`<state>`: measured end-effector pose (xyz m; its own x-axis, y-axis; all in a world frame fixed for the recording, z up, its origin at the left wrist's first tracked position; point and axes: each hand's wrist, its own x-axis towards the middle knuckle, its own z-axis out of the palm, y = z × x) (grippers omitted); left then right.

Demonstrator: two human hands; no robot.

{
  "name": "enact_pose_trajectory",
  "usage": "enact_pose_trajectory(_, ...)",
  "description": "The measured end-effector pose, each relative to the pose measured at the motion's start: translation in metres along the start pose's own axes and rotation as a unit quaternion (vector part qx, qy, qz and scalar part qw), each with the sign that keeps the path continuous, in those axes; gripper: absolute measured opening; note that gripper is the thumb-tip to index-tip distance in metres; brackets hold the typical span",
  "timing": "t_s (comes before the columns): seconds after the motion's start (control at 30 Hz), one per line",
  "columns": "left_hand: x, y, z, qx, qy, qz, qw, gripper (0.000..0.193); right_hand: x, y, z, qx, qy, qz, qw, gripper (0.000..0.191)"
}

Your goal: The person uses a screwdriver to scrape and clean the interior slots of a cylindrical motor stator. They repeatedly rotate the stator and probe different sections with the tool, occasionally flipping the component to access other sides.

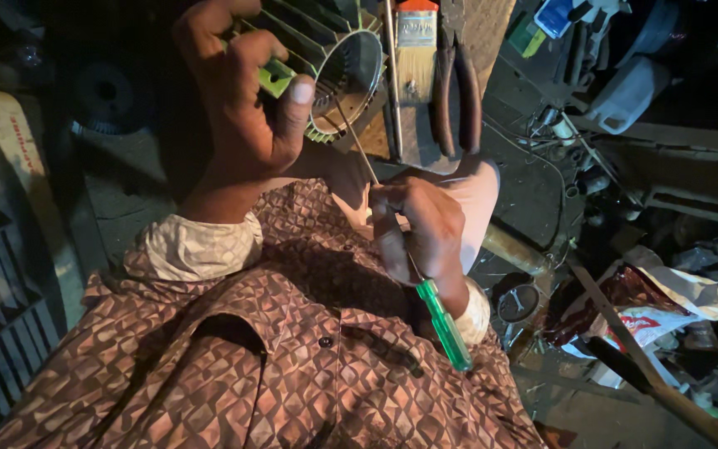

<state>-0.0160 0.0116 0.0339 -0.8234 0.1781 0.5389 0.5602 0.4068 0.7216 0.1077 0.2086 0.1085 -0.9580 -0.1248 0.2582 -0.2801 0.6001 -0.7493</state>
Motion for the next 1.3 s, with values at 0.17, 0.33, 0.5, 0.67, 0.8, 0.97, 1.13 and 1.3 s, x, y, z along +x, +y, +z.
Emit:
enact_pose_trajectory(0.17,0.001,0.001,0.0,0.021,-0.001,0.022,1.0,0.035,-0.002,0.002,0.001,0.039,0.009,0.027,0.999,0.013)
enact_pose_trajectory(0.33,0.002,0.004,-0.001,0.024,-0.009,0.016,1.0,0.034,-0.002,0.005,0.003,0.069,0.012,0.046,0.997,0.006)
enact_pose_trajectory(0.5,0.006,0.01,-0.005,0.03,-0.023,0.052,0.998,0.034,-0.005,0.003,0.004,0.138,0.03,0.098,0.985,0.012)
enact_pose_trajectory(0.67,0.008,0.006,0.001,0.057,0.018,0.044,0.997,0.032,-0.015,0.002,0.022,-0.054,-0.002,-0.041,0.998,0.011)
enact_pose_trajectory(0.8,0.005,-0.001,-0.003,0.007,0.0,-0.008,1.0,0.031,-0.019,0.012,0.029,-0.106,-0.021,-0.06,0.992,0.012)
enact_pose_trajectory(0.97,0.005,0.002,-0.008,0.011,-0.009,0.023,1.0,0.032,-0.015,0.023,0.016,0.096,0.014,0.041,0.994,0.008)
enact_pose_trajectory(1.13,0.008,0.011,-0.01,0.023,-0.033,0.048,0.998,0.032,-0.019,0.01,0.005,0.285,0.054,0.19,0.938,0.01)
enact_pose_trajectory(1.3,0.008,0.013,-0.012,0.042,-0.037,0.04,0.998,0.035,-0.018,0.012,0.021,0.091,0.052,0.052,0.993,0.006)
